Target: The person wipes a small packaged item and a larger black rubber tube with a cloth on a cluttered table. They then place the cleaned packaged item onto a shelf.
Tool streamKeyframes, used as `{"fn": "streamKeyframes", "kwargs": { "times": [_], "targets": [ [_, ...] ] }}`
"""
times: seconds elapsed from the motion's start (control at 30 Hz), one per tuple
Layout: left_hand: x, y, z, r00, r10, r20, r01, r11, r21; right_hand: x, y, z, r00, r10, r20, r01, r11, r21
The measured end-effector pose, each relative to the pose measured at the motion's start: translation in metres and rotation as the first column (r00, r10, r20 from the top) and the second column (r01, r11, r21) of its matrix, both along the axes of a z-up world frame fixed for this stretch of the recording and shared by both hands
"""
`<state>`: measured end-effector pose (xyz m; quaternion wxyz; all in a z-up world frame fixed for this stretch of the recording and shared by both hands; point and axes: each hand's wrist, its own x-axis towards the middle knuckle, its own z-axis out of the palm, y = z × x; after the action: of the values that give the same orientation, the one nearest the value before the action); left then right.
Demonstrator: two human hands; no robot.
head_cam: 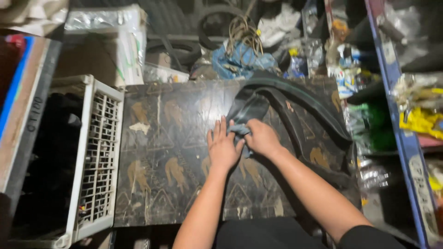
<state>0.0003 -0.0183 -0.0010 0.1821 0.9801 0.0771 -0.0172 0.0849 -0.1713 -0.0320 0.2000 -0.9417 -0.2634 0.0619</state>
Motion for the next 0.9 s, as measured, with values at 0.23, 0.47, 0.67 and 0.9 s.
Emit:
{"fn": "streamKeyframes", "kwargs": {
  "times": [0.23,0.47,0.67,0.9],
  "targets": [
    [-0.025,0.031,-0.001,0.996,-0.001,0.091,0.018,0.983,-0.184,0.029,0.01,-0.013,0.968,-0.167,0.185,0.165,0.986,0.025],
    [-0.036,0.034,-0.003,0.999,0.036,-0.011,-0.036,0.998,-0.044,-0.037,0.039,0.004,0.976,-0.055,0.212,0.054,0.999,0.011],
    [-0.035,0.042,0.005,0.996,-0.015,-0.09,0.012,1.0,-0.024,0.025,0.002,-0.013,0.953,-0.206,0.223,0.22,0.974,-0.043],
    [-0.038,0.044,-0.003,0.998,-0.031,-0.058,0.029,0.999,-0.046,-0.019,0.037,-0.031,0.952,0.048,0.301,-0.059,0.998,0.03]
  ]
}}
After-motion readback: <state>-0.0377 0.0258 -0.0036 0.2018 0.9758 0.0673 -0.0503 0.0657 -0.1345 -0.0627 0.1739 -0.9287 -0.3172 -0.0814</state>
